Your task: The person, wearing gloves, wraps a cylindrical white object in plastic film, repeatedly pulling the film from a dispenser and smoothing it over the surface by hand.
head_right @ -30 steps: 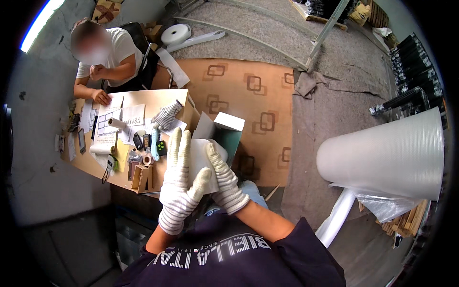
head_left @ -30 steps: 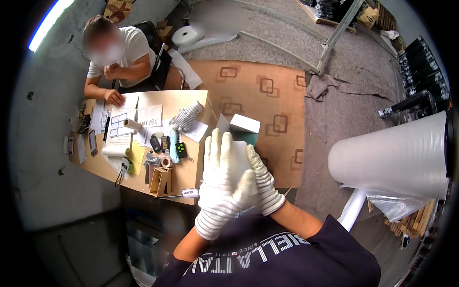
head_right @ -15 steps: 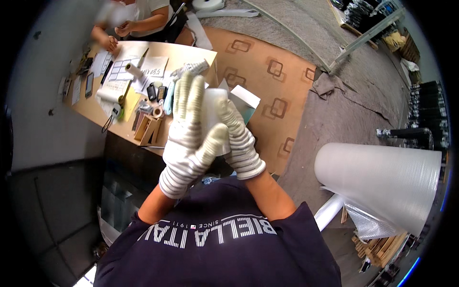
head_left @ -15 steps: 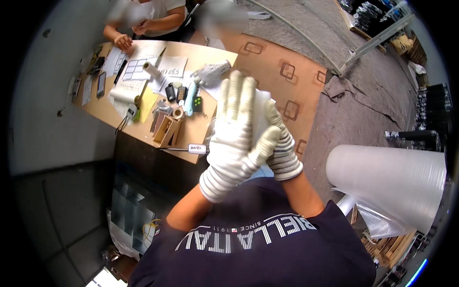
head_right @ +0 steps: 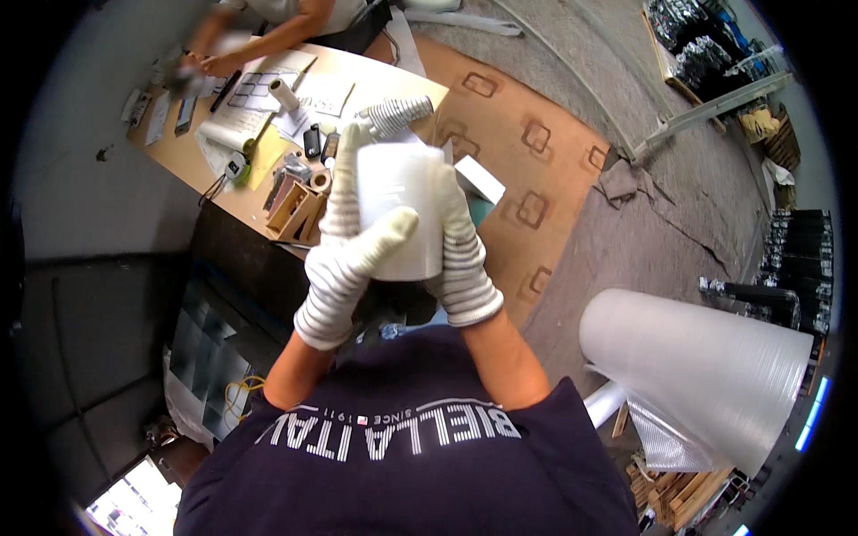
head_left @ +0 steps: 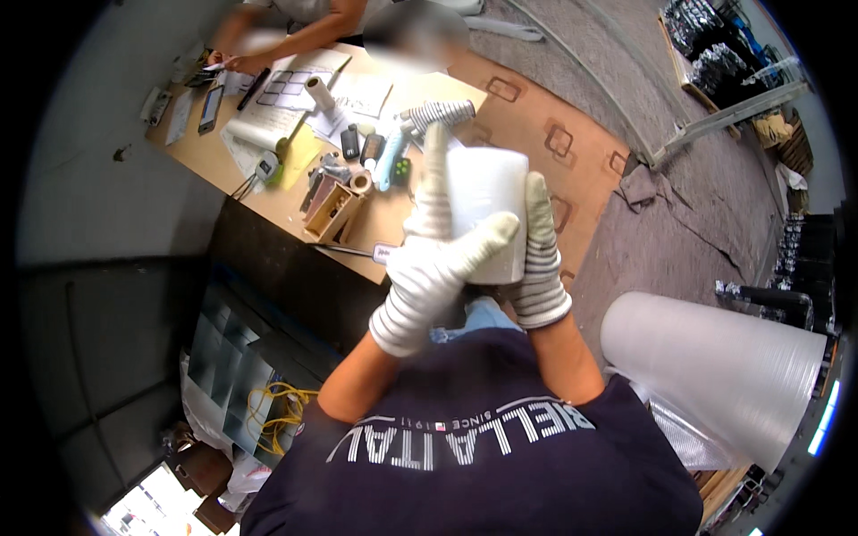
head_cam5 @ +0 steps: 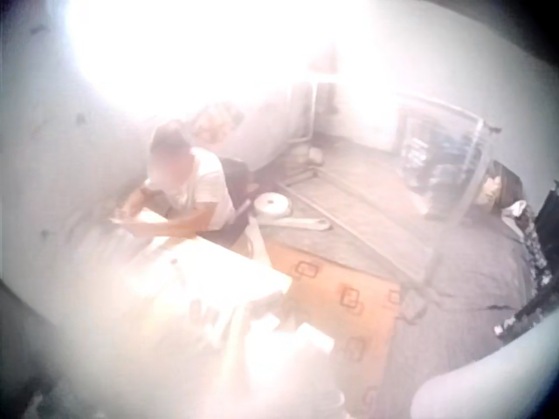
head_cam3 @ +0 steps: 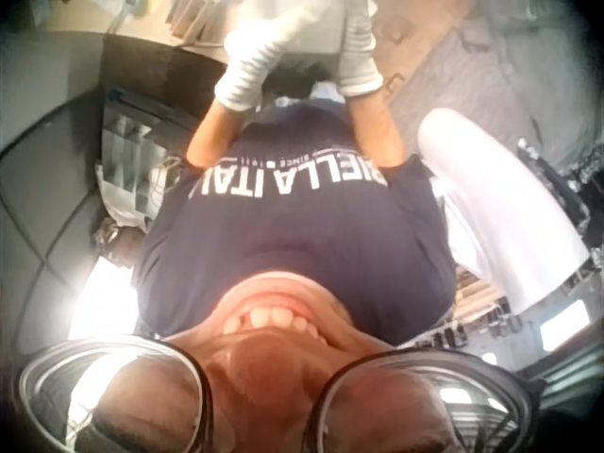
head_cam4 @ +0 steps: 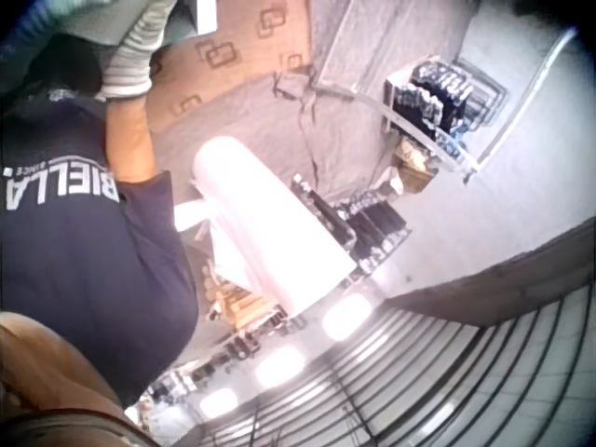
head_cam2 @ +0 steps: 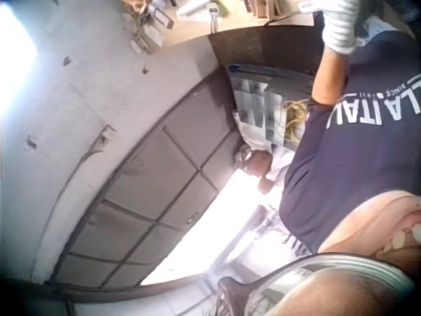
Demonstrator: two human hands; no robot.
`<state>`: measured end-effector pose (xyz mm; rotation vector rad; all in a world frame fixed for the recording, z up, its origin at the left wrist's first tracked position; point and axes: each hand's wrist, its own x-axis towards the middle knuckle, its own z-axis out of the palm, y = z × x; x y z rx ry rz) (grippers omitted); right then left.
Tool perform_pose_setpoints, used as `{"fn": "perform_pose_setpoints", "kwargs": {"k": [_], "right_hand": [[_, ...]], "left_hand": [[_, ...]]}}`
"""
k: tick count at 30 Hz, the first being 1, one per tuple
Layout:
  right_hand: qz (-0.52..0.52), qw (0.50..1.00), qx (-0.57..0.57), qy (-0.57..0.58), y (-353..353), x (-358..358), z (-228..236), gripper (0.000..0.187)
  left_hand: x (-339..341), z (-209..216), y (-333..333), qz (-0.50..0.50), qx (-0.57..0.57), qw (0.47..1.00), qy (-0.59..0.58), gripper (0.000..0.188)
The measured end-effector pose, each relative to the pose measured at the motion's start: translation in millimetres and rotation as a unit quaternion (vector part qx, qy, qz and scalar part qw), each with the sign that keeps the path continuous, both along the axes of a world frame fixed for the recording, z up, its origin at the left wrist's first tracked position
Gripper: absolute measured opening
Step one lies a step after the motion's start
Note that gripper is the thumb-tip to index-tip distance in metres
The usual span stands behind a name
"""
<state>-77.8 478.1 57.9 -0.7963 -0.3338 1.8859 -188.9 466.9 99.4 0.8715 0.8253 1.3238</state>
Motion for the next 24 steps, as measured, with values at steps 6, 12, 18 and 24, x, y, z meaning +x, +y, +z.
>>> {"fn": "perform_pose_setpoints", "kwargs": {"k": [6,12,18,24], "right_hand": [[-0.041,0.942,0.157,-0.294,-5.3,6.2,-18.4,0.064],[-0.01,0.988,0.136,-0.066,4.6,9.6,-4.5,0.052],[0.035,0.994,0.091,-0.053,11.4,23.9,7.6,0.068],[0.005,0.998,0.039,-0.043,11.5,46.7,-6.3,0.067]], "left_hand": [[0.1,-24.3,2.5,0.035,0.039,0.972,0.228,0.088],[11.7,-16.1,4.7,0.104,0.196,0.859,0.461,0.081],[18.8,-15.5,9.8,0.065,0.178,0.923,0.336,0.078],[43.9,-3.7,9.6,-0.004,0.028,0.999,0.023,0.09]]}}
